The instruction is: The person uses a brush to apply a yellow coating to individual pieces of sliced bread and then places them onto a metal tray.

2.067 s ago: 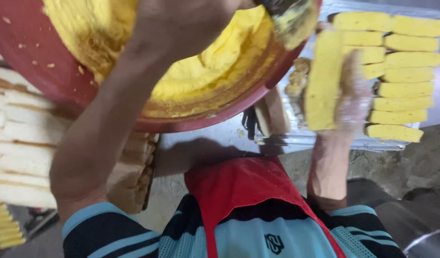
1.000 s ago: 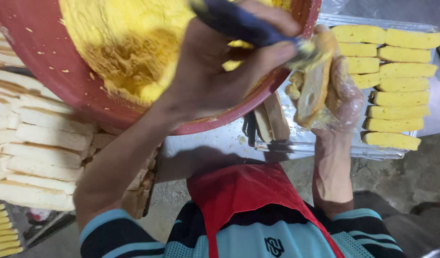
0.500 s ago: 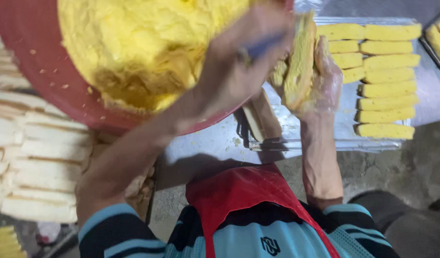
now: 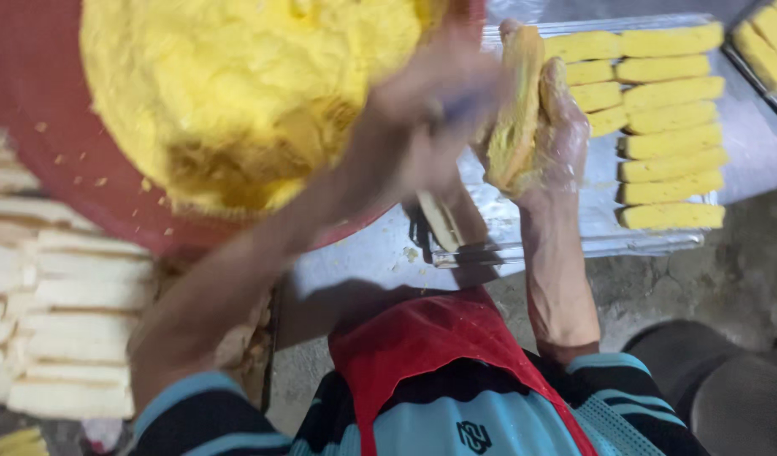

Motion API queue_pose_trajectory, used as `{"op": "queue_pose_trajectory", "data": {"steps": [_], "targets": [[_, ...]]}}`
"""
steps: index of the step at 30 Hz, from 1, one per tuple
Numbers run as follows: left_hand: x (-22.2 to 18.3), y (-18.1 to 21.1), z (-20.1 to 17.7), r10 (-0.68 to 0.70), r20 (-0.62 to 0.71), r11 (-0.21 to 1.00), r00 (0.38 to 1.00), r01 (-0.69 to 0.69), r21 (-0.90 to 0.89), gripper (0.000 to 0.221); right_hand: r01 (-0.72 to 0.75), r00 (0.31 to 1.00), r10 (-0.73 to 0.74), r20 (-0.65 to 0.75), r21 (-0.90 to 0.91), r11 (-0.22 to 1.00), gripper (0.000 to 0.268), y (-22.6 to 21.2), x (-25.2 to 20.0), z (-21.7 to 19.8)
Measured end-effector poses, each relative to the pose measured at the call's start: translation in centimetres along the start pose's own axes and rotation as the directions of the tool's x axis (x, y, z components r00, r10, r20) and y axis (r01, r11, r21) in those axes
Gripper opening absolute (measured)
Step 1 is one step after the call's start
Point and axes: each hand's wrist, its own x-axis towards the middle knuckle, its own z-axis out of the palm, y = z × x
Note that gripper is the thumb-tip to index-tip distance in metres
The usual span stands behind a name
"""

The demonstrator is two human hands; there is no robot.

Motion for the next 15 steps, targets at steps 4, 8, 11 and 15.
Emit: {"op": "queue_pose_trajectory", "data": {"steps": [4, 8, 11, 15], "targets": [[-2.8, 6.2, 1.2, 0.051, 0.195, 0.997, 0.980, -0.061, 0.049, 0.021, -0.001, 0.962, 0.006, 0.273, -0.016, 1.000, 0.051, -1.2, 0.7, -0.2], [1.3, 4.9, -2.5, -0.266, 0.244, 0.938, 0.933, 0.309, -0.159, 0.013, 0.024, 0.979, 0.004, 0.202, -0.138, 0.990, 0.058, -0.1, -0.4, -1.4], [6.2, 2.5, -2.1, -0.253, 0.092, 0.967, 0.963, 0.247, 0.068, 0.012, 0.072, 0.968, -0.021, 0.248, -0.197, 0.978, 0.073, 1.4, -0.2, -2.4], [6.2, 2.6, -0.4, -0.061, 0.036, 0.989, 0.998, 0.055, 0.136, 0.030, 0.196, 0.965, -0.134, 0.225, -0.280, 0.940, 0.092, 0.3, -0.4, -2.5]]}}
